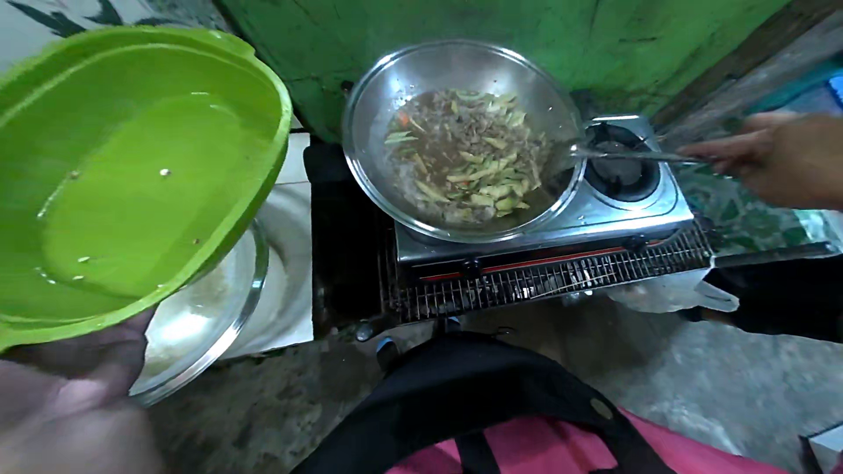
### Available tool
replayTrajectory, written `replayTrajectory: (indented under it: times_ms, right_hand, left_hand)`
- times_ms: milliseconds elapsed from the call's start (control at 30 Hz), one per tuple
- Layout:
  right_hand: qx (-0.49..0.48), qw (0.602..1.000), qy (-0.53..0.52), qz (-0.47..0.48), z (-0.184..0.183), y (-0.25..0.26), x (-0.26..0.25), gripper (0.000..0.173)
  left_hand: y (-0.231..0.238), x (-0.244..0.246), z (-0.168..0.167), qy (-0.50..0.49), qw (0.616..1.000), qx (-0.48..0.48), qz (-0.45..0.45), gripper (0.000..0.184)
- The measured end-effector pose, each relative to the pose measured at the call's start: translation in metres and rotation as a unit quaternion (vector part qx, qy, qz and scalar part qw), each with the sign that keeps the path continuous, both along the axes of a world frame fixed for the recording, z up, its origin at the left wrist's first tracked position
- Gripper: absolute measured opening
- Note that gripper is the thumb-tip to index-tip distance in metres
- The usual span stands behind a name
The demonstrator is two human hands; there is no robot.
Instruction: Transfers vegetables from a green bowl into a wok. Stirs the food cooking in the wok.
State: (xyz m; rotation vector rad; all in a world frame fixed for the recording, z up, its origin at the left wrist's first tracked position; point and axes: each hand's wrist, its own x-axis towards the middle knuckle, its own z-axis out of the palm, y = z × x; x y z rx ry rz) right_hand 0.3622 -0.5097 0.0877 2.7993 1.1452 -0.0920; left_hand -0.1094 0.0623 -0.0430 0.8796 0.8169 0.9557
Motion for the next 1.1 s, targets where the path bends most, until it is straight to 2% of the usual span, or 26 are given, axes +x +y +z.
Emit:
replayTrajectory:
  times_ms: [67,133,233,400,767,933,1033,1100]
  right_hand:
    - [-0.062,0.995,0.055,-0.060,0.005,0.052,-0.036,0.038]
    - [-0.079,0.989,0.101,-0.078,-0.012,0.077,-0.039,0.038]
    - [-0.027,0.989,0.132,-0.055,-0.043,0.090,-0.026,0.038]
    - [0.018,0.987,0.159,-0.013,-0.067,0.117,-0.017,0.037]
    - [0.011,0.977,0.212,-0.024,-0.071,0.176,-0.031,0.037]
    - [-0.027,0.967,0.255,-0.002,-0.052,0.182,-0.051,0.039]
    - [-0.086,0.968,0.235,0.027,-0.026,0.167,-0.052,0.039]
    - [-0.093,0.973,0.211,0.000,-0.001,0.152,-0.047,0.035]
  left_hand:
    - [-0.003,-0.001,0.002,-0.002,1.000,-0.005,0.008,0.034]
    - [-0.006,-0.003,0.005,-0.010,1.000,-0.009,0.010,0.037]
    - [-0.009,-0.010,0.008,-0.023,0.999,-0.021,0.030,0.038]
    - [-0.018,-0.019,0.017,-0.010,0.997,-0.004,0.075,0.035]
    - [-0.019,-0.031,0.016,-0.012,0.996,-0.011,0.085,0.034]
    - [0.001,-0.045,-0.004,-0.045,0.999,0.020,0.012,0.033]
    - [-0.002,-0.036,0.001,-0.028,0.999,0.006,0.031,0.032]
    - [-0.003,-0.032,0.002,-0.026,0.999,0.003,0.037,0.032]
